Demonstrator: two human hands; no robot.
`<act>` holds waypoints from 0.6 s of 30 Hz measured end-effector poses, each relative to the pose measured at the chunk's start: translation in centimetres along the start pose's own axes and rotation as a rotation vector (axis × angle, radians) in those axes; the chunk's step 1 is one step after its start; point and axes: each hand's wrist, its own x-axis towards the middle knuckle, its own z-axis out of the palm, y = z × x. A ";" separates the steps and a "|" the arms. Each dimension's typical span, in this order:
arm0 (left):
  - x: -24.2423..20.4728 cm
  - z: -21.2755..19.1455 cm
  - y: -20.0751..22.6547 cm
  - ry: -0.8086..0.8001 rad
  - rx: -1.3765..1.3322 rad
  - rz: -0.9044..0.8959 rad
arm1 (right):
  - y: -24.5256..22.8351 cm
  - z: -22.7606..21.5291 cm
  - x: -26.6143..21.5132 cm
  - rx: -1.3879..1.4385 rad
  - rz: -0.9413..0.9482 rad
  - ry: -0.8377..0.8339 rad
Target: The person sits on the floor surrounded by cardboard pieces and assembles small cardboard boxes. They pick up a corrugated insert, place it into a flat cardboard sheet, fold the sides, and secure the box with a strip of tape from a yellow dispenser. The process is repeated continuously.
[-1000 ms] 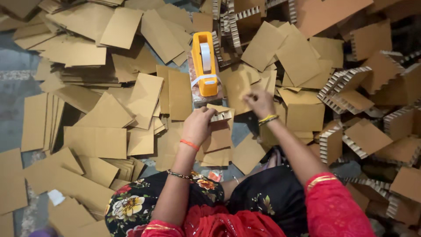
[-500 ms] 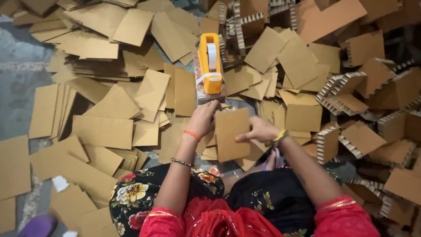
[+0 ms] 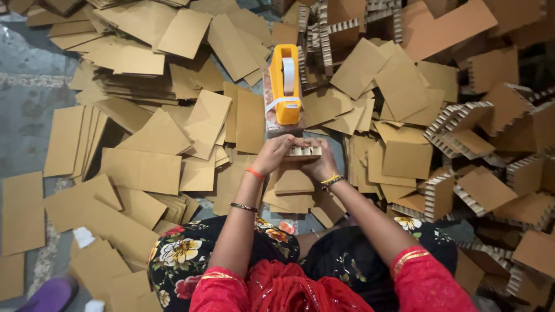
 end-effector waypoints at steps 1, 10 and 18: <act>-0.2 -0.3 0.8 -0.014 -0.015 -0.035 | 0.2 0.2 0.4 -0.042 -0.007 -0.032; -1.3 1.6 4.1 0.214 0.835 -0.021 | 2.1 0.3 2.0 0.574 -0.003 -0.048; -1.3 1.1 4.3 0.373 1.008 -0.069 | -0.3 -0.2 16.5 0.139 0.184 -0.040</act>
